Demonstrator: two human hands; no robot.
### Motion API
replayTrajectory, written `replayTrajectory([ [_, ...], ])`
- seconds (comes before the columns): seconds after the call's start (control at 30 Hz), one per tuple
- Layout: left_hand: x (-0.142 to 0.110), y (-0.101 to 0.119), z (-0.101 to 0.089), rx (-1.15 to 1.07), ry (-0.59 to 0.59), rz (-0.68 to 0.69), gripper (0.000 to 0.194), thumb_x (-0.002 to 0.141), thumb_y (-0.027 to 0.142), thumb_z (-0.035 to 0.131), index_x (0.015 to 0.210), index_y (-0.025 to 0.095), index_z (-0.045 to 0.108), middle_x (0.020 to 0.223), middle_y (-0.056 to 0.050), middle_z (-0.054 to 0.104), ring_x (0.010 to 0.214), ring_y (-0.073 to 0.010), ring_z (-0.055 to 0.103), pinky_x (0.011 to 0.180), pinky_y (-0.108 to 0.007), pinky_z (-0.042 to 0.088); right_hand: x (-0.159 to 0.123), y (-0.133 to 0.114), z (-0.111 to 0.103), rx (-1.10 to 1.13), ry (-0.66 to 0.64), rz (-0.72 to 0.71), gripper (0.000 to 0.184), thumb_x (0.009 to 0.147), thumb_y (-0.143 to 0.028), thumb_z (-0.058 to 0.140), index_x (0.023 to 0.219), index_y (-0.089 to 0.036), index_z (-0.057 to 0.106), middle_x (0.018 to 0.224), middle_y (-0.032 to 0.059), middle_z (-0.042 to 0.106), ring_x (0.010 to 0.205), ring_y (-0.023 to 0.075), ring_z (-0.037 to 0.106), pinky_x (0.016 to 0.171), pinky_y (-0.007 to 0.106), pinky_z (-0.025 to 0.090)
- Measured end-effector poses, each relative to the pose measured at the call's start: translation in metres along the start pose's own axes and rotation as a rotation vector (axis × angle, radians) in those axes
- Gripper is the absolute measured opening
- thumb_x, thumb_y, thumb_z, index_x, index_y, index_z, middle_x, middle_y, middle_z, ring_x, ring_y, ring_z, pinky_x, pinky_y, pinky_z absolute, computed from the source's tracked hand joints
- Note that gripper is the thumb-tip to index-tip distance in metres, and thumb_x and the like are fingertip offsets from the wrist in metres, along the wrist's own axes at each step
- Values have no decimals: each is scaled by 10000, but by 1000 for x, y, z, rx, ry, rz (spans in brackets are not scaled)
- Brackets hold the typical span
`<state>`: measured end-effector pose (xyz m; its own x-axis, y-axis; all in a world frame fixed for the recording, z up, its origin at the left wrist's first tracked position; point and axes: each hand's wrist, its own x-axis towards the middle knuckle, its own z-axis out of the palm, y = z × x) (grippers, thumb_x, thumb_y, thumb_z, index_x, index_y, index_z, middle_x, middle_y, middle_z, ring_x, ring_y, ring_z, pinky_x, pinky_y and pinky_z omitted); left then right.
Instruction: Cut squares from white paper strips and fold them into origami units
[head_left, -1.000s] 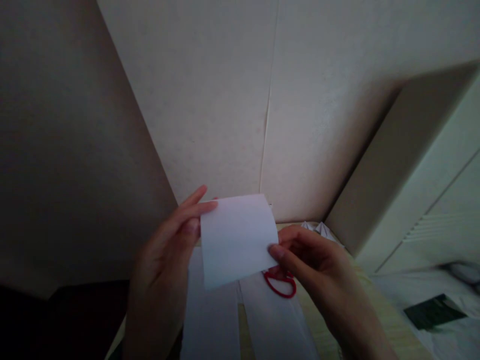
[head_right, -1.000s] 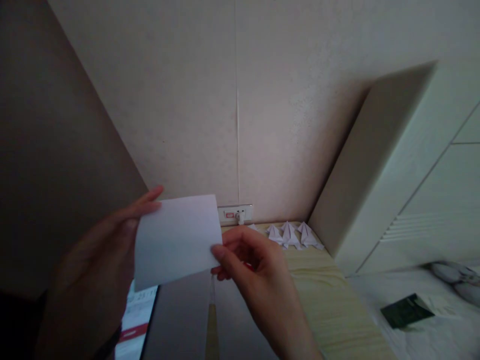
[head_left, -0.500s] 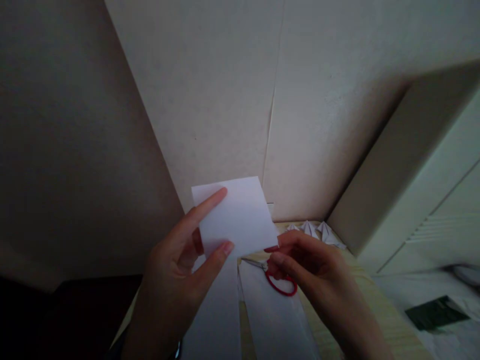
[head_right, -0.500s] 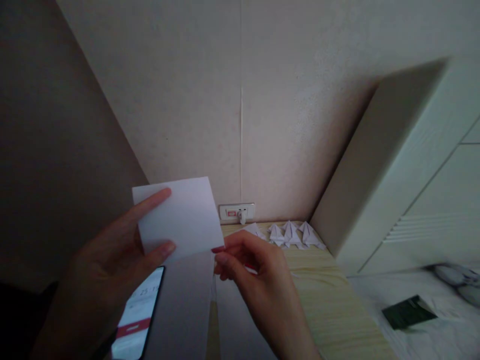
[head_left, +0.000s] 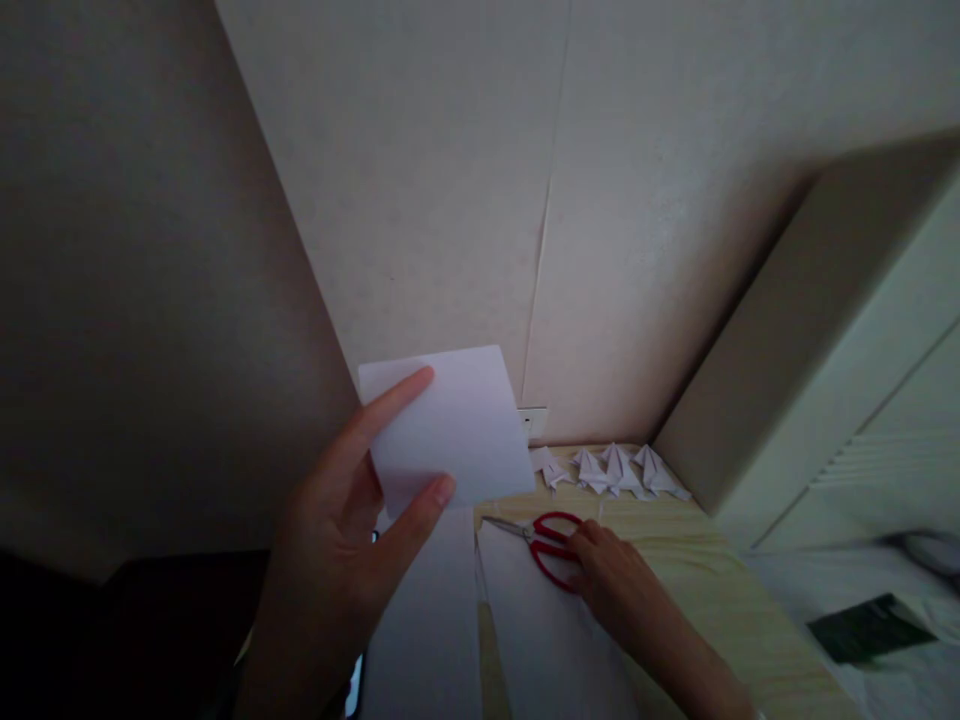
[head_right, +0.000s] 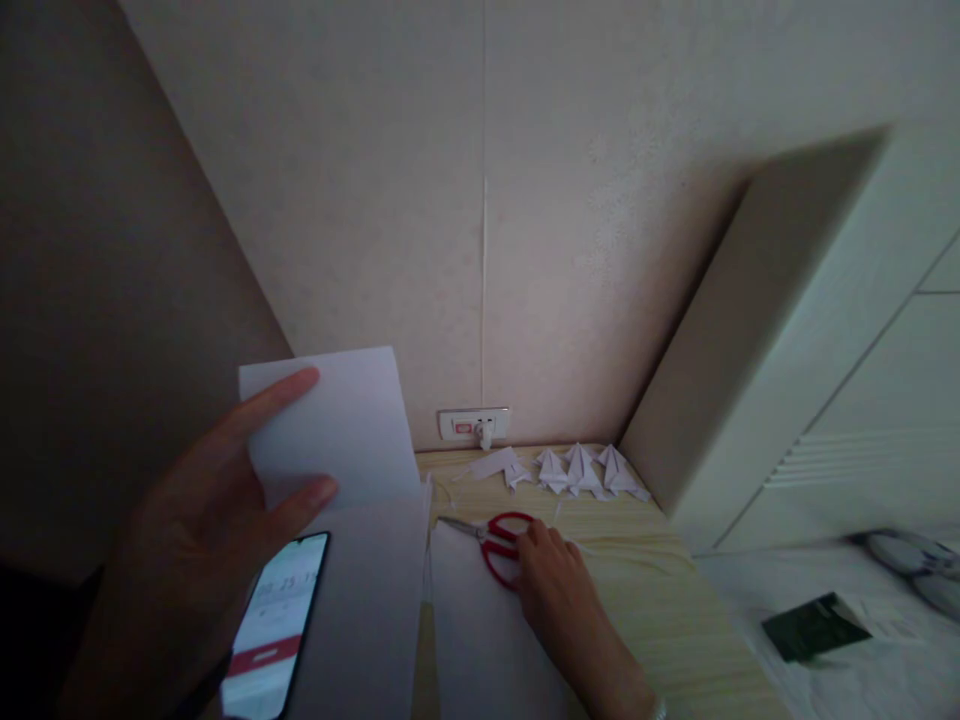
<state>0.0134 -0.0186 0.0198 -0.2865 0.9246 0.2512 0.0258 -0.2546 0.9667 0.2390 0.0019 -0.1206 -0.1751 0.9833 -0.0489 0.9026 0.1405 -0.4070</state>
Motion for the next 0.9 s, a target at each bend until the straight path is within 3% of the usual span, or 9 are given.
replayTrajectory([
  [0.07,2,-2,-2,61,7,58,459,722,301,832,1171,361,755,1256,45,751,1035,-226,719,883,-282,583,4,15,16,-67,-32,0,237,977,-272,664,1192,-173,678,1250,99,689,1090,255,684,931,480,574],
  [0.17,3,-4,-3,160,34,146,369,781,339,786,1149,360,767,1220,38,740,1045,-248,687,898,-316,559,11,24,24,-98,-60,-17,329,997,-332,638,1297,-197,625,1324,99,647,1098,248,677,911,461,586],
  [0.33,3,-4,2,130,24,155,345,774,280,763,1115,330,770,1198,17,726,1077,-274,668,959,-340,535,22,26,24,-5,-76,-14,334,990,-323,649,1296,-191,626,1319,104,649,1098,255,678,907,466,586],
  [0.43,3,-5,4,66,39,139,374,721,261,785,1091,321,783,1160,6,732,1108,-299,664,1022,-368,516,22,27,20,159,-104,-24,336,992,-321,647,1301,-190,624,1317,102,648,1090,252,679,899,463,589],
  [0.5,3,-6,5,45,43,131,386,708,241,795,1081,337,786,1153,16,735,1136,-303,658,1070,-389,489,19,25,13,326,-121,-40,283,978,-337,662,1199,-161,662,1200,89,697,1013,240,700,868,446,595],
  [0.6,3,-6,5,28,39,103,409,699,246,814,1087,368,779,1187,37,730,1132,-297,661,1076,-401,485,10,17,0,640,-111,-74,289,883,-448,716,939,-174,643,925,54,745,875,241,733,825,413,604],
  [0.73,2,-5,4,52,40,86,458,680,262,838,1123,355,770,1223,32,728,1066,-289,681,956,-366,555,-5,-8,-17,975,0,-85,510,760,-603,738,1075,-246,558,1004,77,739,895,256,737,784,392,603],
  [0.83,1,-5,3,67,48,104,500,677,251,863,1154,364,761,1252,53,714,1039,-242,678,901,-284,562,-16,-34,-30,1093,29,-91,390,770,-450,800,1039,-266,585,1015,71,738,895,236,726,762,346,583],
  [0.9,1,-6,2,69,52,112,518,687,260,877,1172,392,750,1231,78,711,996,-189,673,834,-206,557,-23,-50,-37,1131,19,-105,308,786,-467,795,883,-252,596,789,18,691,686,186,669,613,287,538],
])
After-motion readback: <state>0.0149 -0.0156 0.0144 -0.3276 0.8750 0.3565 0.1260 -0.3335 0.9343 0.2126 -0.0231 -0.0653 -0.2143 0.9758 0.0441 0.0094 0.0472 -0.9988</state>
